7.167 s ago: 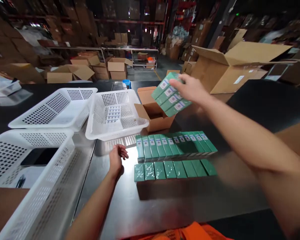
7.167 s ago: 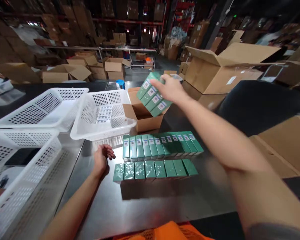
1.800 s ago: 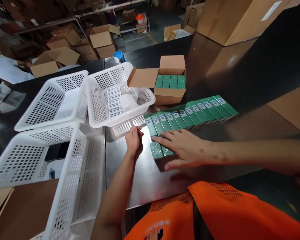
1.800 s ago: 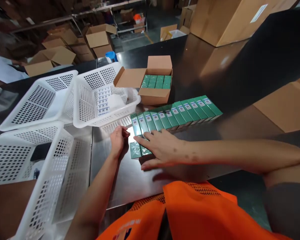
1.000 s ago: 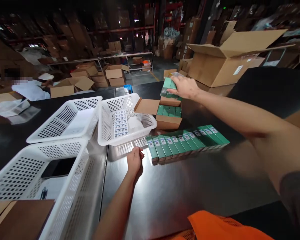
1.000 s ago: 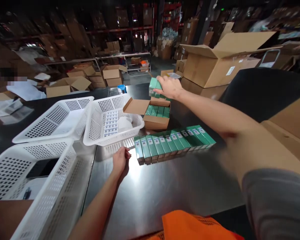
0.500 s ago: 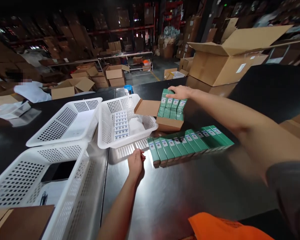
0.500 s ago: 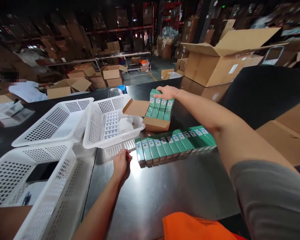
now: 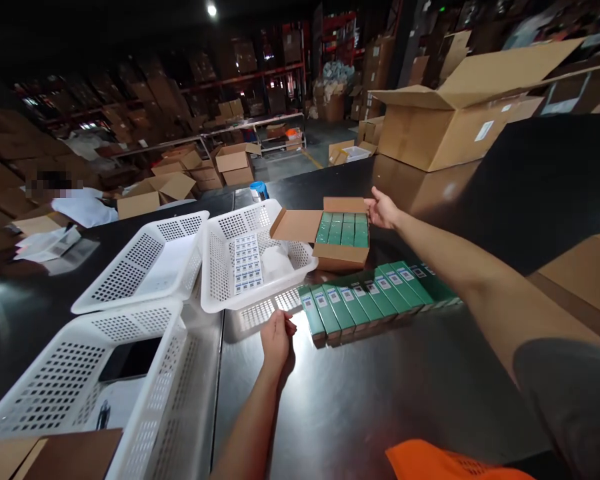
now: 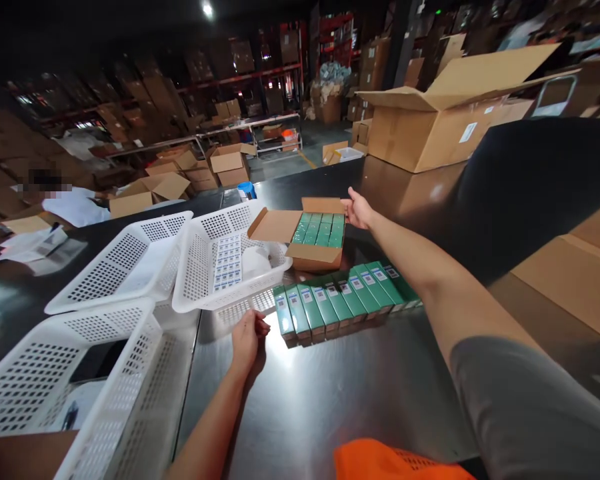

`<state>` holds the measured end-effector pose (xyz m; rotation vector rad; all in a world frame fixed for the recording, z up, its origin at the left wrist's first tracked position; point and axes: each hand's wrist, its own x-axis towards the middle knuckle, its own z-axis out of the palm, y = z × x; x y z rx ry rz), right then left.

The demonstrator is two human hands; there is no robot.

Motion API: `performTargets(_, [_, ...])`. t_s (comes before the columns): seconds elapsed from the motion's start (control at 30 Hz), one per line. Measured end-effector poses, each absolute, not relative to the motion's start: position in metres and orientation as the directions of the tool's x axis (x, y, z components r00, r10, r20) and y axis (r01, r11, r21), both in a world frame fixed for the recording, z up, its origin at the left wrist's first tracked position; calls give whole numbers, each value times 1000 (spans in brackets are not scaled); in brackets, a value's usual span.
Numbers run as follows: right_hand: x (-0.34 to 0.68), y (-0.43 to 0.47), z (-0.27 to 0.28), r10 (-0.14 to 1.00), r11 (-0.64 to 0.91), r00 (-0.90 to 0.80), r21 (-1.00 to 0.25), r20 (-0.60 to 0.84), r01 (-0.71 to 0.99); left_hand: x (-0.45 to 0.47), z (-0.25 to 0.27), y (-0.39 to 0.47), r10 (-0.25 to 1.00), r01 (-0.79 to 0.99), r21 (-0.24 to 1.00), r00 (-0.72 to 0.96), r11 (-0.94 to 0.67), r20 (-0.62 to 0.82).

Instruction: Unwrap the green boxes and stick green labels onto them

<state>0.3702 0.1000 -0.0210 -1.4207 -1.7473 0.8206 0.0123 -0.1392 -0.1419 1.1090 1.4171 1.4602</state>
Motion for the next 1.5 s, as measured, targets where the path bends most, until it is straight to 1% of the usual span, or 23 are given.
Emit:
performTargets(0.07, [367,98,-30,988,143,-109,-911,109,388,12,-137,-144,946,39,996,-312,-78,86])
performTargets(0.1, [366,98,-33,991,127,-89,-929,102,346,11,-132,-148,941,59,994,-319,-95,109])
performTargets(0.23, [367,100,-42,989,148,-34,-937,145,317,15,-100,-163,922,204,962,-306,-181,238])
performTargets(0.3, [371,100,-44,988,155,-38,-942,151,297,26,-85,-161,935,257,947,-245,-194,258])
performTargets(0.47, [390,85,-51,989,140,5,-938,149,317,75,-65,-117,987,365,922,-41,-129,154])
performTargets(0.53, [401,76,-55,990,113,45,-933,136,341,98,-59,-93,987,415,898,4,-146,159])
performTargets(0.6, [414,66,-60,991,71,77,-932,105,355,121,-51,-73,975,459,862,53,-216,216])
performTargets(0.7, [431,56,-66,996,-13,91,-940,19,342,154,-40,-51,933,507,784,165,-357,319])
performTargets(0.77, [440,55,-68,997,-48,68,-948,-28,314,172,-39,-41,905,536,730,255,-425,340])
performTargets(0.83, [444,58,-67,999,-43,18,-961,-39,274,186,-42,-32,879,571,669,334,-476,341])
performTargets(0.97, [439,72,-61,992,47,-122,-982,25,181,190,-48,-22,804,627,504,463,-594,372])
performTargets(1.03, [432,79,-58,981,115,-169,-984,91,133,182,-48,-18,768,640,425,519,-640,375])
performTargets(1.1, [424,84,-56,969,194,-174,-976,176,95,171,-45,-13,749,660,357,551,-661,368])
performTargets(1.17, [420,87,-55,954,276,-146,-958,262,82,161,-43,-9,753,698,298,544,-651,370])
performTargets(1.3, [423,78,-52,907,419,-99,-899,409,130,157,-45,-7,788,804,192,451,-563,419])
performTargets(1.37, [426,63,-49,852,524,-142,-829,504,197,162,-48,-13,796,844,142,412,-517,443])
performTargets(1.4, [427,54,-47,799,601,-197,-759,568,251,165,-50,-17,799,862,119,394,-493,454])
performTargets(1.47, [427,35,-44,657,753,-343,-558,671,349,171,-54,-28,806,894,81,354,-441,475])
performTargets(1.5, [426,27,-43,586,807,-412,-458,697,372,173,-56,-33,809,908,67,332,-413,485])
